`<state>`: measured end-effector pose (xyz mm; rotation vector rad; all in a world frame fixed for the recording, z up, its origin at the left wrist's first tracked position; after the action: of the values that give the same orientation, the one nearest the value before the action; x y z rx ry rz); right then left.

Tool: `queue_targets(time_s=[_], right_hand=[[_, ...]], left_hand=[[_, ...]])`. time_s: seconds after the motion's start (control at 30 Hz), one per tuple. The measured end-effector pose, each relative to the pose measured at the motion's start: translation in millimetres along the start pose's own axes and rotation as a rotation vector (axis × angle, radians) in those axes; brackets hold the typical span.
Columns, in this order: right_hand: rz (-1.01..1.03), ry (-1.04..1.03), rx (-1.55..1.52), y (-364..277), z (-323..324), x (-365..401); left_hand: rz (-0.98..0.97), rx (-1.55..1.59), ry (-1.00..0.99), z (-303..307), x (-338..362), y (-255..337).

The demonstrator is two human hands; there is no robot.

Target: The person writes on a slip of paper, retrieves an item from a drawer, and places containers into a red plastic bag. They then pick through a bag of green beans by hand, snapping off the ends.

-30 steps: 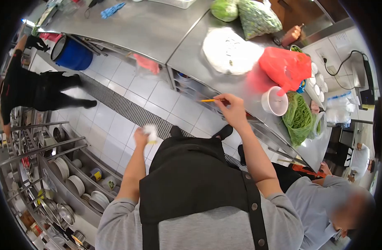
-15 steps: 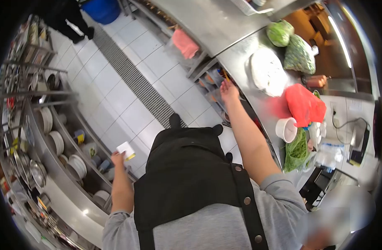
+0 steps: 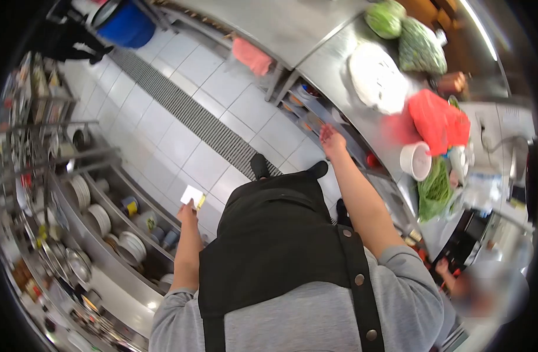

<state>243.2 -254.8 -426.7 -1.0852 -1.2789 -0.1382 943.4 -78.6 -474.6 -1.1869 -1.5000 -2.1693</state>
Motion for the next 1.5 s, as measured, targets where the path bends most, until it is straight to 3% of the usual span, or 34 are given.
queue_targets(time_s=[0.1, 0.2, 0.3, 0.4, 0.53, 0.63, 0.77, 0.9, 1.0, 1.13, 1.27, 1.4, 1.5], right_hand=[[-0.081, 0.001, 0.105, 43, 57, 39], [-0.128, 0.051, 0.034, 86, 109, 72], [-0.12, 0.109, -0.168, 112, 142, 112], [-0.035, 0.079, -0.293, 108, 144, 161], [0.084, -0.011, -0.361, 76, 110, 213], [0.132, 0.035, -0.36, 53, 95, 227], [0.264, 0.114, -0.348, 16, 106, 227], [0.286, 0.09, -0.081, 8, 123, 205], [0.164, 0.059, 0.115, 24, 129, 180], [0.114, -0.004, 0.153, 30, 139, 158], [0.135, -0.05, 0.301, -2, 161, 149], [0.226, -0.055, 0.318, -24, 196, 135], [0.379, 0.028, 0.393, -47, 229, 156]], left_hand=[[-0.03, -0.063, -0.275, -136, -7, 30], [-0.076, -0.331, -0.701, -298, 93, 43], [-0.11, -0.84, -1.124, -411, 212, 2], [-0.192, -1.298, -1.492, -454, 325, -64], [-0.188, -1.417, -1.894, -449, 441, -155], [-0.045, -1.337, -1.939, -426, 518, -182], [-0.06, -1.227, -1.98, -415, 567, -184], [-0.048, -1.292, -1.882, -412, 539, -196], [-0.014, -1.358, -1.78, -409, 512, -208], [0.003, -1.336, -1.624, -409, 502, -216], [0.03, -1.347, -1.55, -413, 514, -229], [0.025, -1.344, -1.569, -424, 546, -254], [-0.055, -1.454, -1.727, -424, 597, -268]])
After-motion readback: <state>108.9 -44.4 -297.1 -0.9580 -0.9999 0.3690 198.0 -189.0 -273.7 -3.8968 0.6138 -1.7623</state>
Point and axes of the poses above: each hand's wrist, its own x-axis away from the middle knuckle, its own z-axis out of the back of the hand, y = z × x, the point moved 9 cm from there along -x, towards the middle knuckle, and after that the axes turned 14 degrees about x, right-handed, at the moved point
